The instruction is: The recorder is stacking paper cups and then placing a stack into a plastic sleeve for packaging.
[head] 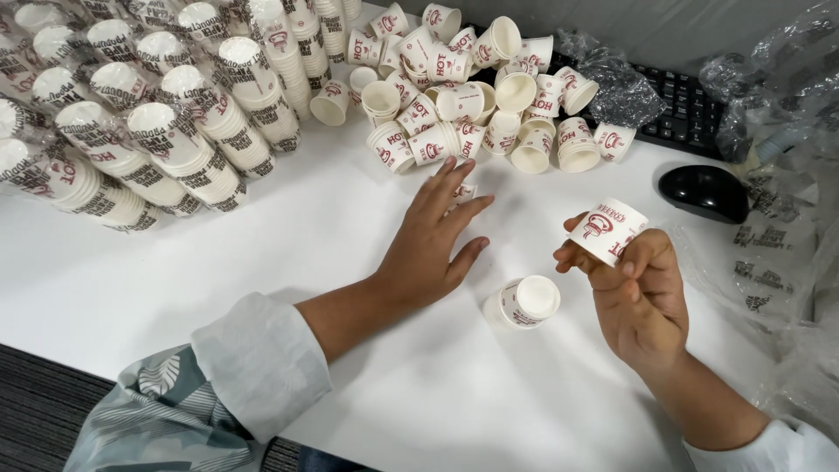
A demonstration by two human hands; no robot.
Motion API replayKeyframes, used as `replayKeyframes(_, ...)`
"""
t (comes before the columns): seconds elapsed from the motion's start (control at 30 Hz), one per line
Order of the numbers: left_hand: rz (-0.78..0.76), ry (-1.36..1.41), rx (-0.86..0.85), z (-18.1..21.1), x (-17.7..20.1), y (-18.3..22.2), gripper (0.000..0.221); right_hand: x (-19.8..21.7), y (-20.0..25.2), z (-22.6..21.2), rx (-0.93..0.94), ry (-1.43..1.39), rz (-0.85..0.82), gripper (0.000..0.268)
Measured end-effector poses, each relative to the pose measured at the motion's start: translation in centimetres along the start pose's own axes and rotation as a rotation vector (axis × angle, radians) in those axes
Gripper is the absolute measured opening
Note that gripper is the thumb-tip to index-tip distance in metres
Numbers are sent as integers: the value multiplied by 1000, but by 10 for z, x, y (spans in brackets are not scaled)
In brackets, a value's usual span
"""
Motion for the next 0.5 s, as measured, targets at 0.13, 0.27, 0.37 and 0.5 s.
replayKeyframes(0.13,67,7,36,10,10,2,43,-3,5,-1,-1,31,-12,13)
replayKeyframes(0.27,159,138,-137,32,19,15,48,-15,5,-8,145,380,-13,18)
replayKeyframes(0.37,84,189,-255,47,19,22,59,-30,0,-17,233,643,-74,24)
replayKeyframes(0.5,-84,177,-400,58,18,23,67,-41,0,-22,289,836,-129,29)
Point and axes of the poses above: each hand's wrist, its own y-axis away from the middle knuckle, its own x-axis out of the back of the hand, z = x × y, the point moved 2 cm from there along -y, towards the middle knuckle, and after that the axes turned 8 degrees about -x, right-handed, at the moved point
